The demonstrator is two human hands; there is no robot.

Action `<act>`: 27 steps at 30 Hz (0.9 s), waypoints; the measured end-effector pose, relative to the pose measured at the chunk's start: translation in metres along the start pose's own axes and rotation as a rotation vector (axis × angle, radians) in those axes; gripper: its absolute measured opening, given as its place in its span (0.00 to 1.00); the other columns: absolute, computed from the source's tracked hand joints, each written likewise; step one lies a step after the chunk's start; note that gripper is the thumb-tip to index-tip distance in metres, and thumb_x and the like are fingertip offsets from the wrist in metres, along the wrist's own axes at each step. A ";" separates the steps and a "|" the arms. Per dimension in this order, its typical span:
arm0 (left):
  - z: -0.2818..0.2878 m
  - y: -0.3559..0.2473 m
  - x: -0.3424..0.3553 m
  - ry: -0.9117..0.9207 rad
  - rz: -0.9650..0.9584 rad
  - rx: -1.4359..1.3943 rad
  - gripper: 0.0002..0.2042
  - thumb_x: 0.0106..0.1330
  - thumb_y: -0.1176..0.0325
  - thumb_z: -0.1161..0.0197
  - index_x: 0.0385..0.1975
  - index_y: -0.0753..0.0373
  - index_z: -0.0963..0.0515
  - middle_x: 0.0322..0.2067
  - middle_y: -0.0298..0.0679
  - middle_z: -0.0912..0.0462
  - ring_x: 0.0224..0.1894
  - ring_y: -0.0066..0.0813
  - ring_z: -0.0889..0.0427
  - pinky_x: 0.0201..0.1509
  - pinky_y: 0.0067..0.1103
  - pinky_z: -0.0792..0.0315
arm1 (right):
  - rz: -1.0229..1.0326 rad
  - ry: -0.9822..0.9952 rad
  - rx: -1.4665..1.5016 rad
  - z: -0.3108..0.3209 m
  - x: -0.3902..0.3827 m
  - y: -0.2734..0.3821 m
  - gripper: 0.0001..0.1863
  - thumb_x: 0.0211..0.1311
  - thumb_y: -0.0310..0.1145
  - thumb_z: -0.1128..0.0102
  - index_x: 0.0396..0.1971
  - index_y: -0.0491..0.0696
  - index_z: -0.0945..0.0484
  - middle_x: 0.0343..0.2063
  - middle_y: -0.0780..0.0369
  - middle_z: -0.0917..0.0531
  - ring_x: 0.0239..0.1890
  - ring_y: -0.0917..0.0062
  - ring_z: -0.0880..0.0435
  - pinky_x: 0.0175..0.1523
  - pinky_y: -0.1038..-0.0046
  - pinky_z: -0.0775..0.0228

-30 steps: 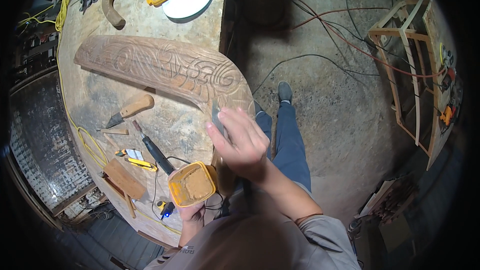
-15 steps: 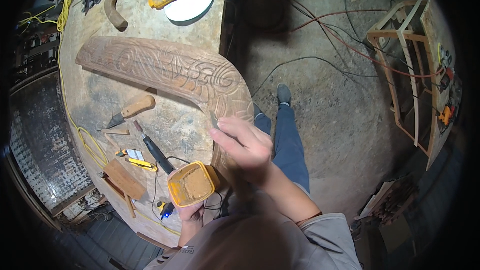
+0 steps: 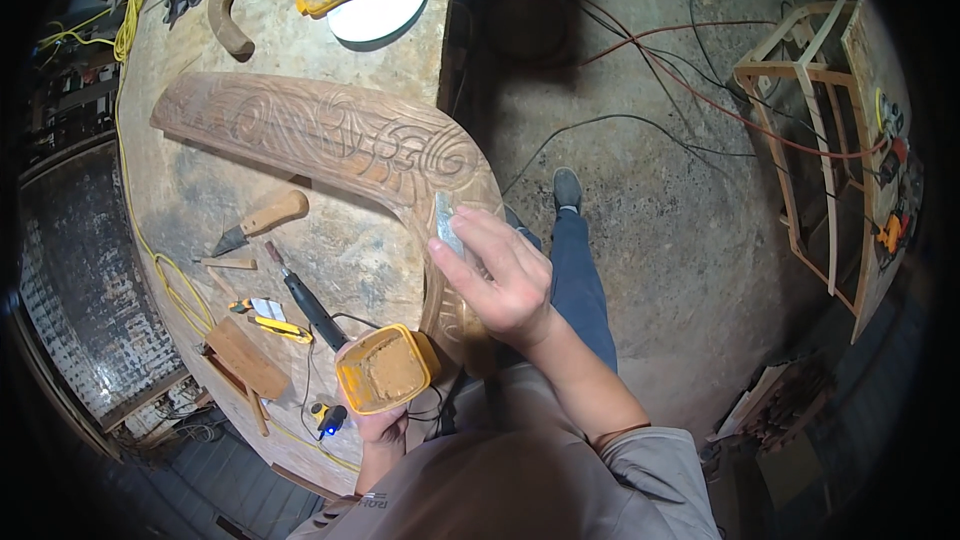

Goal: The person applies a brown paste to the grooves of a carved wooden object using a small brush and their hands.

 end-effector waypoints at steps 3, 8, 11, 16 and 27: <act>0.001 0.000 -0.002 -0.020 0.019 -0.019 0.44 0.39 0.66 0.20 0.59 0.68 0.37 0.55 0.50 0.27 0.57 0.43 0.24 0.62 0.36 0.28 | 0.009 0.029 -0.035 -0.001 0.002 0.002 0.13 0.47 0.24 0.32 0.36 0.47 0.14 0.37 0.55 0.17 0.42 0.61 0.14 0.46 0.65 0.17; 0.003 0.001 -0.001 -0.032 0.045 -0.036 0.45 0.38 0.66 0.19 0.59 0.68 0.37 0.55 0.49 0.27 0.58 0.43 0.24 0.62 0.36 0.28 | 0.044 0.079 -0.062 0.001 0.001 0.002 0.12 0.49 0.25 0.33 0.36 0.48 0.14 0.37 0.55 0.17 0.43 0.61 0.14 0.49 0.63 0.18; 0.004 0.001 -0.001 -0.028 0.041 -0.035 0.45 0.38 0.65 0.19 0.59 0.67 0.37 0.55 0.49 0.27 0.58 0.43 0.24 0.62 0.36 0.27 | 0.042 0.086 -0.057 0.003 -0.001 0.003 0.12 0.50 0.25 0.33 0.37 0.48 0.14 0.38 0.56 0.17 0.45 0.61 0.14 0.51 0.62 0.18; 0.004 0.000 0.000 -0.013 0.047 -0.022 0.46 0.38 0.65 0.19 0.60 0.68 0.37 0.55 0.49 0.27 0.58 0.43 0.24 0.62 0.36 0.28 | 0.058 0.058 -0.051 0.001 0.002 0.000 0.12 0.50 0.25 0.33 0.37 0.49 0.14 0.39 0.56 0.17 0.45 0.61 0.14 0.51 0.61 0.18; -0.021 -0.032 0.034 0.089 -0.367 0.352 0.39 0.44 0.75 0.22 0.59 0.68 0.36 0.56 0.52 0.27 0.58 0.43 0.24 0.64 0.36 0.30 | -0.191 -0.038 0.390 0.051 0.011 0.025 0.15 0.45 0.18 0.29 0.36 0.46 0.17 0.33 0.59 0.15 0.39 0.63 0.14 0.44 0.68 0.20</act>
Point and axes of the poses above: each hand's wrist, its own x-axis towards the middle knuckle, its own z-axis out of the back of the hand, y = z × x, the point moved 5 cm from there along x, towards the middle knuckle
